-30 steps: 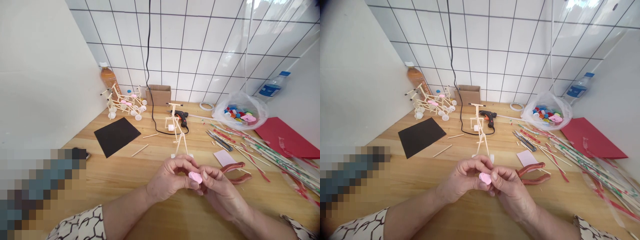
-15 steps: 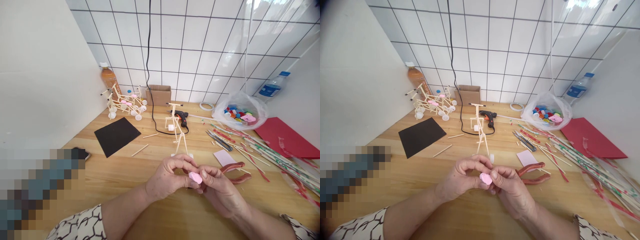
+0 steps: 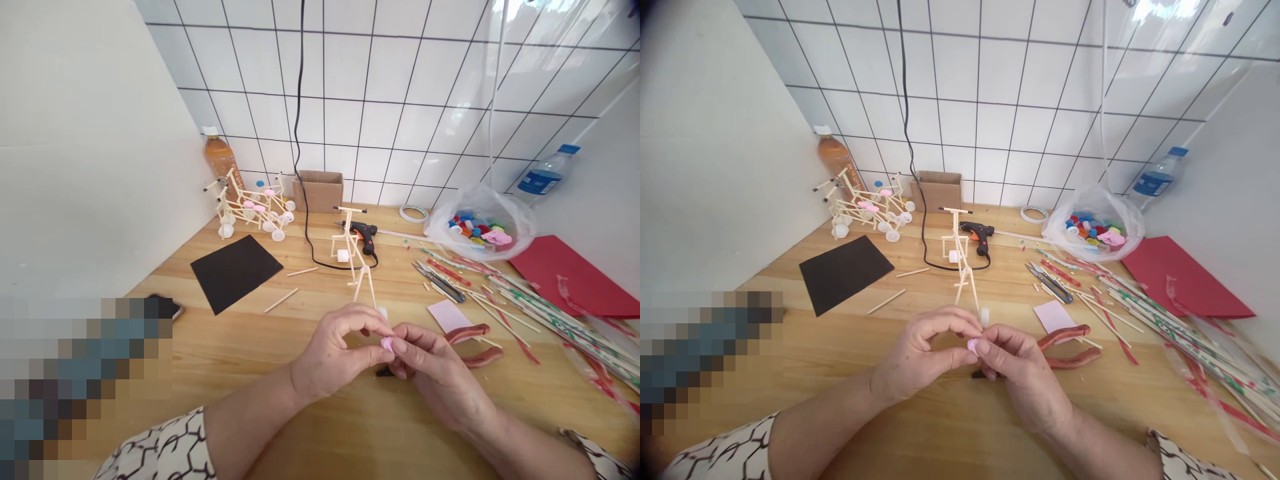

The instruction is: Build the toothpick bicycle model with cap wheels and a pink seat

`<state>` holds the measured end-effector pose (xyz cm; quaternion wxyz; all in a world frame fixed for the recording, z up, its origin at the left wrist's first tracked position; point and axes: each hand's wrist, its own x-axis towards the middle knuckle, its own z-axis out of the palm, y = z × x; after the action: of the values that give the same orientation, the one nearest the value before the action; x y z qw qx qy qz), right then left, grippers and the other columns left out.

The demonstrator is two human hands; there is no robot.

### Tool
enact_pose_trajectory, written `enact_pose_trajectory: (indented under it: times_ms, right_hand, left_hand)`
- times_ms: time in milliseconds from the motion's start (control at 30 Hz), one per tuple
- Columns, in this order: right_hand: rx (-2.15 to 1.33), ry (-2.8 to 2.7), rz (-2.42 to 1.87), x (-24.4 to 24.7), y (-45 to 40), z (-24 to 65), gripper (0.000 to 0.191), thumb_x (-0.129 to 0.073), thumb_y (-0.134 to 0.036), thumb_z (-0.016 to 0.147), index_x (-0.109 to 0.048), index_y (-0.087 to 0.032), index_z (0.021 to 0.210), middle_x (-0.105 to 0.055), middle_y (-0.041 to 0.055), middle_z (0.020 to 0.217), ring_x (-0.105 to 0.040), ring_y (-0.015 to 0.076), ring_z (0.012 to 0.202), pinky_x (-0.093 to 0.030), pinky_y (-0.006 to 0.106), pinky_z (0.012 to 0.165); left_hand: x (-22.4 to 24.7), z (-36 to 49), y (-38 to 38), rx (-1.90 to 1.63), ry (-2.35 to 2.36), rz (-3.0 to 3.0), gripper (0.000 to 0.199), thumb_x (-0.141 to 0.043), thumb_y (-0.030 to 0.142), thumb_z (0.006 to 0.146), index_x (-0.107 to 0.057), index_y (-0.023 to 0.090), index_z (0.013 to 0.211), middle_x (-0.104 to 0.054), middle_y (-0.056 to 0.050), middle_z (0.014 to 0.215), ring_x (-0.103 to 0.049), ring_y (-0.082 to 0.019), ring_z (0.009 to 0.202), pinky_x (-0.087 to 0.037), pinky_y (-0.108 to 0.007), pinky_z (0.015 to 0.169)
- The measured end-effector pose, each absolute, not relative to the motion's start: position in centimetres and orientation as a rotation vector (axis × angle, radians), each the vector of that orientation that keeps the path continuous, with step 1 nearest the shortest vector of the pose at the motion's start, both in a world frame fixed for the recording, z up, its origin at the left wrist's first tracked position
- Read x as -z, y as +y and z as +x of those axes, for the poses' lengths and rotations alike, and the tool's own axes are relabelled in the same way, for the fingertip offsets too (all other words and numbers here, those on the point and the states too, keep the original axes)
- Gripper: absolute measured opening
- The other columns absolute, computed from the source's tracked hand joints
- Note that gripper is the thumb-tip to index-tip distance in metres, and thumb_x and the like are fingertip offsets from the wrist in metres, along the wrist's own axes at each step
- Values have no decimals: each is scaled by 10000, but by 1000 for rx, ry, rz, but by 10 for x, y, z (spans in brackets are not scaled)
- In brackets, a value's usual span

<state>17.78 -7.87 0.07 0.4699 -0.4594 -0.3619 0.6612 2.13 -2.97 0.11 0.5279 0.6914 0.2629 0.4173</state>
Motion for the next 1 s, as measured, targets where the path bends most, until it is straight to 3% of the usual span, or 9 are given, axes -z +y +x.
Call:
enact_pose_trajectory:
  times_ms: [333, 633, 1000]
  right_hand:
    - [-1678, -879, -1084, -1, -83, 177, 192, -706, -298, 688, -617, -143, 617, -462, -26, 552, -331, 96, 561, -246, 248, 554]
    - [-1694, -830, -1073, -2, -80, 177, 270, -670, -373, 725, -604, -141, 604, -479, -9, 561, -370, 97, 528, -260, 253, 524]
    - [-1681, -854, -1117, -2, -81, 176, 258, -697, -347, 712, -609, -138, 588, -496, -17, 532, -352, 84, 521, -257, 242, 530]
  left_hand:
    - [3, 21, -31, -1007, 538, 1774, 56, -697, 163, 702, -706, 174, 756, -652, -62, 878, -611, -170, 851, -483, -315, 820]
    - [-1, 21, -30, -945, 625, 1598, 104, -742, 165, 651, -710, 158, 750, -639, -60, 896, -612, -167, 858, -479, -292, 810]
    - [2, 22, -28, -884, 635, 1518, 115, -757, 154, 622, -706, 167, 725, -633, -44, 896, -598, -169, 872, -460, -307, 828]
